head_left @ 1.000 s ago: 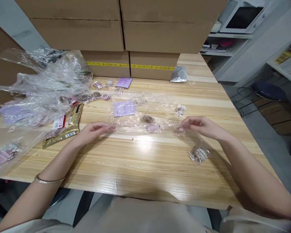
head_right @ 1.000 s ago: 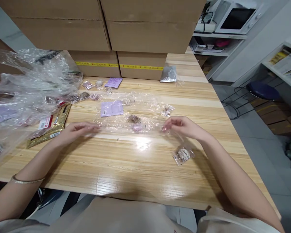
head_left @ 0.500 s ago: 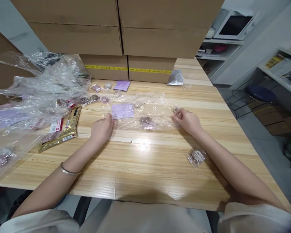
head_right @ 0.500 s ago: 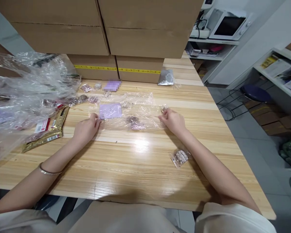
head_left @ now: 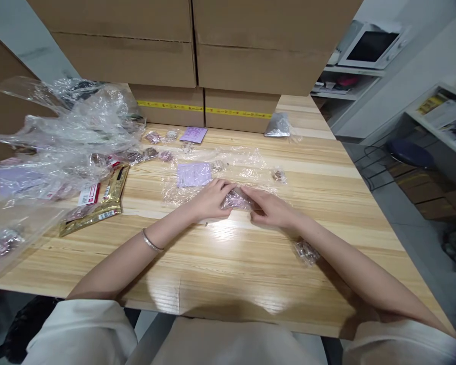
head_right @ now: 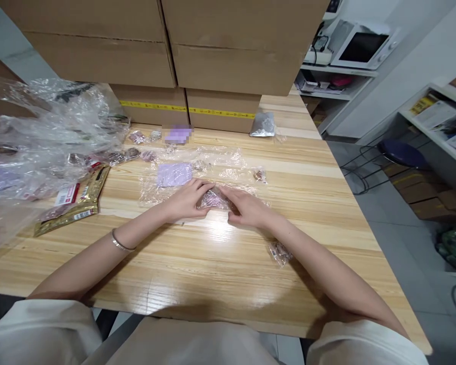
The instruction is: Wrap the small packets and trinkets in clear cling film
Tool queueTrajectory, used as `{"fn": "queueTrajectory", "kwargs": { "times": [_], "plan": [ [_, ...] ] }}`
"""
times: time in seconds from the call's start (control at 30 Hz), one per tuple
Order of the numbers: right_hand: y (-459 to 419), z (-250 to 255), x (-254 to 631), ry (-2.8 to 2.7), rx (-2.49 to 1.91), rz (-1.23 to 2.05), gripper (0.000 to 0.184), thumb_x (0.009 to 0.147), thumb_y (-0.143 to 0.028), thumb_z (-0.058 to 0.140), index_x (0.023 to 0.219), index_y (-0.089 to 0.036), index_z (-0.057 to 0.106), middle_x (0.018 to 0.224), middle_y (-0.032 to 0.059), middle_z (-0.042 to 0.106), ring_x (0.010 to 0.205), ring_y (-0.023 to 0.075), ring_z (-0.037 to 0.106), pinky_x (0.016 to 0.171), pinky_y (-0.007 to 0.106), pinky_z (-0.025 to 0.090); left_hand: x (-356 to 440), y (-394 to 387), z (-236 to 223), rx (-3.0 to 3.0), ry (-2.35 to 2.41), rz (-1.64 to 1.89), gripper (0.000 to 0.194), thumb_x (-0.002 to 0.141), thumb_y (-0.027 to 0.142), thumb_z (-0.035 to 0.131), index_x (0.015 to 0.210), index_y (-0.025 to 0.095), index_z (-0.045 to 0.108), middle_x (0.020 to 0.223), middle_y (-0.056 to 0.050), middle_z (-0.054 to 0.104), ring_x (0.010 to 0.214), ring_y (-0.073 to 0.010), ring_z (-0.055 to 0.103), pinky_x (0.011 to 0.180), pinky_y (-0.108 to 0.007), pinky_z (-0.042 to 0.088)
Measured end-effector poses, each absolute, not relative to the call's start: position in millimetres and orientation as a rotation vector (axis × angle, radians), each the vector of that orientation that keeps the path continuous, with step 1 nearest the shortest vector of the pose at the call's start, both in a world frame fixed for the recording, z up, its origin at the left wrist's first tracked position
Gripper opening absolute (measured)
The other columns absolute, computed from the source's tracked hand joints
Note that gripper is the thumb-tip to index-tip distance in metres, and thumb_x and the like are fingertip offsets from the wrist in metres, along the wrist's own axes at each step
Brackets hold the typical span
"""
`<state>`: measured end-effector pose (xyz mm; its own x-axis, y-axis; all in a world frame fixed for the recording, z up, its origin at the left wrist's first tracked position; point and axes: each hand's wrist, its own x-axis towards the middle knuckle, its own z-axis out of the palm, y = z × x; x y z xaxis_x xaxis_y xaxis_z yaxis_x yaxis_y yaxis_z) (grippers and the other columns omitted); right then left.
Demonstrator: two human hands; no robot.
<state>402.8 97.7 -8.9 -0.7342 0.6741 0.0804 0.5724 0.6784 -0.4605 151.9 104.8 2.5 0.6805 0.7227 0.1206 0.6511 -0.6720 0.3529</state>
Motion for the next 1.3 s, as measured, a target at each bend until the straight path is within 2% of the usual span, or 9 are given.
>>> {"fn": "queueTrajectory", "kwargs": {
  "times": [0.1, 0.23, 0.47, 0.57, 0.73, 0.93, 1.07, 1.2, 1.3],
  "plan": [
    [93, -5, 408, -2.640, -1.048, 0.571, 0.069, 0.085, -0.012, 0.050, 0.152, -0.016, 0.036, 0.137, 0.0167, 0.060, 0.119, 0.0280, 0.062, 0.098, 0.047, 0.052, 148, 104, 5, 2.625, 1.069, 0.302, 0.066, 0.077, 0.026, 0.063, 0.139, 0.012, 0.047, 0.126, -0.015, 0.055, 0.119, -0.0310, 0.049, 0.101, -0.045, 0.045],
    [79, 9, 420, -2.663, -1.064, 0.609, 0.047, 0.098, -0.021, 0.045, 0.145, -0.022, 0.050, 0.145, 0.0134, 0.054, 0.133, 0.0281, 0.052, 0.109, 0.050, 0.044, 141, 90, 12, 2.579, 0.996, 0.265, 0.055, 0.082, 0.018, 0.060, 0.137, 0.012, 0.053, 0.127, -0.016, 0.060, 0.120, -0.0298, 0.054, 0.103, -0.044, 0.044],
    [61, 55, 444, -2.576, -1.030, 1.518, 0.040, 0.102, -0.041, 0.042, 0.134, -0.029, 0.063, 0.135, 0.0011, 0.064, 0.121, 0.0218, 0.063, 0.107, 0.038, 0.047, 112, 59, 30, 1.916, 0.729, 0.162, 0.032, 0.099, 0.039, 0.050, 0.120, 0.025, 0.070, 0.121, -0.006, 0.072, 0.106, -0.0190, 0.068, 0.091, -0.029, 0.050],
    [71, 60, 448, -2.436, -1.073, 1.783, 0.044, 0.098, -0.052, 0.046, 0.117, -0.024, 0.073, 0.118, 0.0041, 0.073, 0.108, 0.0218, 0.069, 0.097, 0.036, 0.052, 98, 55, 36, 1.797, 0.836, 0.116, 0.033, 0.096, 0.043, 0.052, 0.106, 0.023, 0.075, 0.110, -0.004, 0.076, 0.100, -0.0194, 0.069, 0.087, -0.028, 0.050],
    [102, 39, 453, -2.163, -1.382, 1.846, 0.045, 0.082, -0.064, 0.062, 0.086, -0.021, 0.076, 0.083, 0.0045, 0.076, 0.074, 0.0194, 0.071, 0.064, 0.030, 0.055, 80, 58, 38, 1.993, 1.170, 0.194, 0.030, 0.091, 0.037, 0.048, 0.091, 0.018, 0.071, 0.091, -0.004, 0.074, 0.083, -0.0202, 0.066, 0.075, -0.029, 0.048],
    [122, 17, 467, -1.987, -1.671, 1.645, 0.052, 0.069, -0.069, 0.071, 0.075, -0.018, 0.063, 0.065, 0.0007, 0.066, 0.043, 0.0080, 0.046, 0.041, 0.023, 0.033, 49, 70, 39, 2.099, 1.491, 0.114, 0.027, 0.083, 0.037, 0.047, 0.078, 0.020, 0.067, 0.078, -0.003, 0.071, 0.073, -0.0222, 0.064, 0.066, -0.029, 0.043],
    [113, 17, 468, -2.118, -1.715, 1.129, 0.049, 0.075, -0.068, 0.067, 0.070, -0.020, 0.058, 0.055, -0.0028, 0.056, 0.047, 0.0101, 0.043, 0.048, 0.026, 0.032, 45, 70, 39, 2.028, 1.705, -0.181, 0.035, 0.089, 0.039, 0.039, 0.075, 0.020, 0.065, 0.074, -0.007, 0.070, 0.071, -0.0268, 0.066, 0.065, -0.034, 0.045],
    [105, 17, 458, -2.243, -1.553, 0.781, 0.039, 0.085, -0.060, 0.060, 0.080, -0.022, 0.065, 0.061, -0.0013, 0.060, 0.055, 0.0134, 0.049, 0.057, 0.028, 0.037, 75, 57, 35, 2.443, 2.019, 0.098, 0.035, 0.087, 0.027, 0.046, 0.112, 0.008, 0.064, 0.115, -0.024, 0.066, 0.111, -0.0396, 0.060, 0.092, -0.053, 0.046],
    [114, 13, 448, -2.298, -1.456, 0.666, 0.036, 0.088, -0.056, 0.057, 0.083, -0.022, 0.067, 0.067, 0.0007, 0.066, 0.058, 0.0151, 0.054, 0.061, 0.030, 0.040, 103, 47, 25, 2.866, 1.408, 0.451, 0.047, 0.090, 0.025, 0.050, 0.135, 0.012, 0.051, 0.146, -0.022, 0.048, 0.137, -0.0352, 0.043, 0.112, -0.055, 0.036]
  ]
}}
